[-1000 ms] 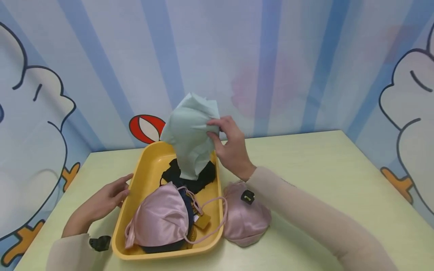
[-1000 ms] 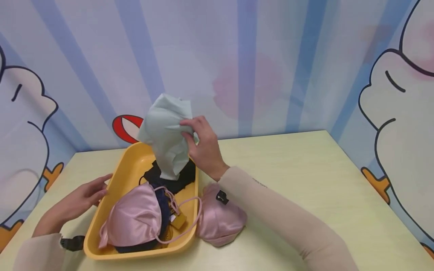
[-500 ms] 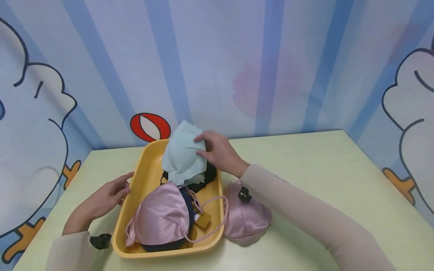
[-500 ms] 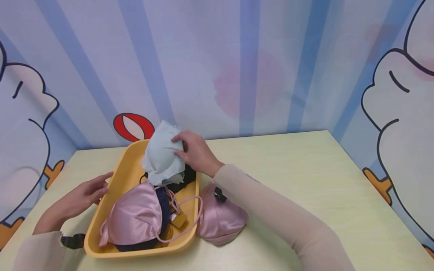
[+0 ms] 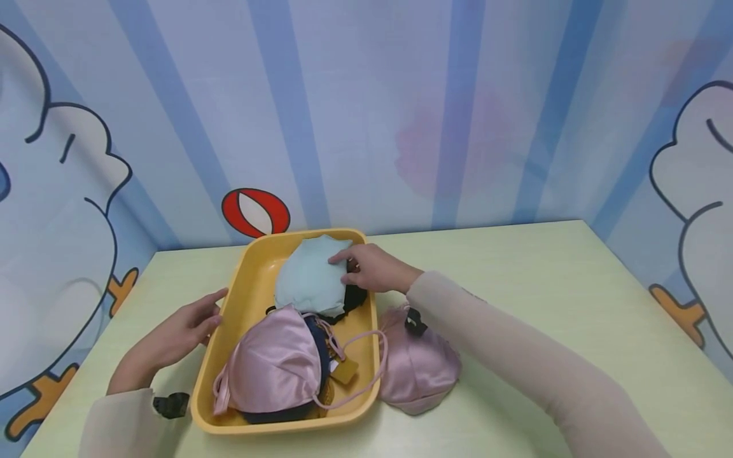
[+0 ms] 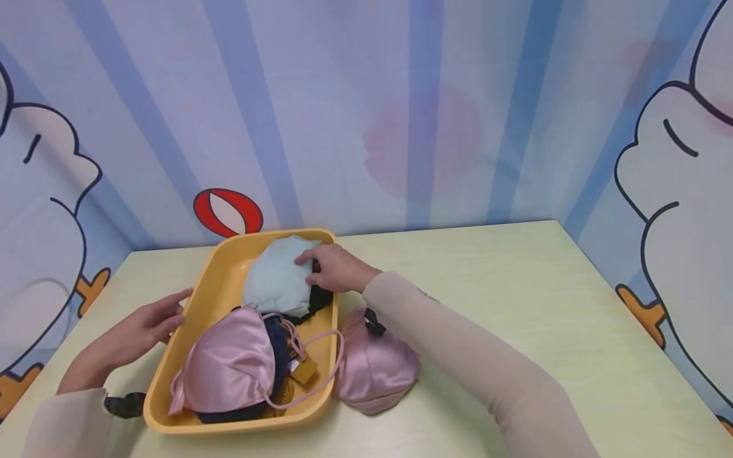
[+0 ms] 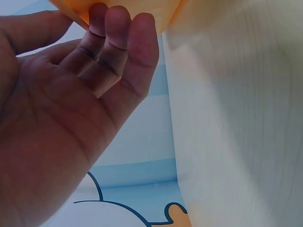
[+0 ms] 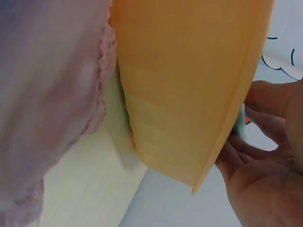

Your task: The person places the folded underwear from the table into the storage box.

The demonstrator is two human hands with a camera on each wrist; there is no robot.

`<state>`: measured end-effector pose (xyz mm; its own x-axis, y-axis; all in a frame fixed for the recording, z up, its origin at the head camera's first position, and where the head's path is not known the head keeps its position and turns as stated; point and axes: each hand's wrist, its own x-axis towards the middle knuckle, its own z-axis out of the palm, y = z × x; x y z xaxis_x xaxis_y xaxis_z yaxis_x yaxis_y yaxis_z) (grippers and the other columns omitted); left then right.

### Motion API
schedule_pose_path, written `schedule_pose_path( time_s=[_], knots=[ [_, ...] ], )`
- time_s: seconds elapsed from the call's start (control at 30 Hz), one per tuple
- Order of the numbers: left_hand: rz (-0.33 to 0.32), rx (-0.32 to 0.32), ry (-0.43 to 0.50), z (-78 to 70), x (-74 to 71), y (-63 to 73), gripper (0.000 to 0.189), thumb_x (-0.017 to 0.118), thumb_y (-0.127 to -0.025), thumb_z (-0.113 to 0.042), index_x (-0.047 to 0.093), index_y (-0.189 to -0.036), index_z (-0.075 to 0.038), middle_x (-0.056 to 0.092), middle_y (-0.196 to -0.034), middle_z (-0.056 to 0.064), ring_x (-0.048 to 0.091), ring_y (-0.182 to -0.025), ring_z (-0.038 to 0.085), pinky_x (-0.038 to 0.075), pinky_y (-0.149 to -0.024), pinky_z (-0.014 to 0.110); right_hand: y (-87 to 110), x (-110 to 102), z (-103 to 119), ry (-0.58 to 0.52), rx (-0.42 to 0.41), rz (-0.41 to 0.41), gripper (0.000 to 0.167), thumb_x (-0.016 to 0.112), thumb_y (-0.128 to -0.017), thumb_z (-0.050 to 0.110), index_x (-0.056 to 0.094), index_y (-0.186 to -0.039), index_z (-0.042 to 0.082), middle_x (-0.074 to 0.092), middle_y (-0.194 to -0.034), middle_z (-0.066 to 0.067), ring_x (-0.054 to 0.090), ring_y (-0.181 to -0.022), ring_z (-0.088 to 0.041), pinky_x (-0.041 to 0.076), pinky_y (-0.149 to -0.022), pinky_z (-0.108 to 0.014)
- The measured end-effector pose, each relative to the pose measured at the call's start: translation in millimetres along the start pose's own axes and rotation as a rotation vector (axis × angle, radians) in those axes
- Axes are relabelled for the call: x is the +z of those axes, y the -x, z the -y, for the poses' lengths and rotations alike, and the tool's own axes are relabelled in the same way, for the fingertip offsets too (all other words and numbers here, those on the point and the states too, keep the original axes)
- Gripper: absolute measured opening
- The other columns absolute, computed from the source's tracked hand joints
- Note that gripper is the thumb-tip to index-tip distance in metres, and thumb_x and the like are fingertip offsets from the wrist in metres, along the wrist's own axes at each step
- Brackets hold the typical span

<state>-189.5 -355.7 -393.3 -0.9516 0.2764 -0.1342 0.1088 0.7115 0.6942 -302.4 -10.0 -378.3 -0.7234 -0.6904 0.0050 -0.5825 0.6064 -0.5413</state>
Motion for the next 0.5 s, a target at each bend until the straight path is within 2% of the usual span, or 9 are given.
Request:
schedule_pose_path(
  time_s=[0.1, 0.13, 0.23, 0.33, 0.5],
  knots=[
    [0.001, 0.010, 0.000, -0.9, -0.4, -0.8, 0.063, 0.051, -0.099, -0.025, 0.021, -0.148, 0.002, 0.056, -0.104, 0.011, 0.056, -0.088, 0.022, 0.052, -0.072, 0.030, 3.0, -3, 0, -0.019, -0.004, -0.047, 0.034, 0.057, -0.095, 0.016, 0.059, -0.129, 0.016, 0.062, -0.108, -0.005, 0.055, -0.068, -0.019, 0.044, -0.061, -0.028],
    [0.000, 0.010, -0.002, -1.0, -0.4, -1.0, 0.063, 0.051, -0.099, -0.024, 0.021, -0.148, 0.002, 0.056, -0.103, 0.010, 0.056, -0.088, 0.022, 0.052, -0.071, 0.029, 4.1, -4, 1, -0.021, -0.006, -0.072, 0.032, 0.057, -0.096, 0.016, 0.061, -0.127, 0.015, 0.063, -0.107, -0.006, 0.056, -0.068, -0.019, 0.045, -0.061, -0.027],
    [-0.003, 0.010, -0.007, -1.1, 0.0, -1.5, 0.063, 0.051, -0.099, -0.024, 0.021, -0.148, 0.002, 0.056, -0.102, 0.010, 0.056, -0.087, 0.022, 0.052, -0.071, 0.029, 8.3, -9, 0, -0.042, -0.011, -0.141, 0.028, 0.056, -0.096, 0.015, 0.065, -0.122, 0.012, 0.065, -0.108, -0.006, 0.062, -0.078, -0.019, 0.049, -0.068, -0.028],
    [-0.004, 0.011, -0.006, -0.7, 0.3, -1.6, 0.063, 0.051, -0.099, -0.024, 0.021, -0.148, 0.003, 0.056, -0.101, 0.010, 0.057, -0.086, 0.022, 0.052, -0.071, 0.029, 13.7, -15, -3, -0.062, -0.022, -0.194, 0.025, 0.057, -0.095, 0.015, 0.067, -0.117, 0.009, 0.064, -0.113, -0.004, 0.061, -0.099, -0.017, 0.050, -0.078, -0.029],
    [0.001, 0.003, -0.001, -1.2, 0.2, -0.2, 0.063, 0.051, -0.099, -0.023, 0.021, -0.148, 0.002, 0.056, -0.103, 0.012, 0.057, -0.087, 0.022, 0.053, -0.072, 0.029, 26.8, -28, -12, -0.083, -0.048, -0.219, 0.021, 0.059, -0.095, 0.015, 0.068, -0.112, 0.008, 0.065, -0.109, -0.003, 0.060, -0.097, -0.015, 0.050, -0.079, -0.031]
  ],
)
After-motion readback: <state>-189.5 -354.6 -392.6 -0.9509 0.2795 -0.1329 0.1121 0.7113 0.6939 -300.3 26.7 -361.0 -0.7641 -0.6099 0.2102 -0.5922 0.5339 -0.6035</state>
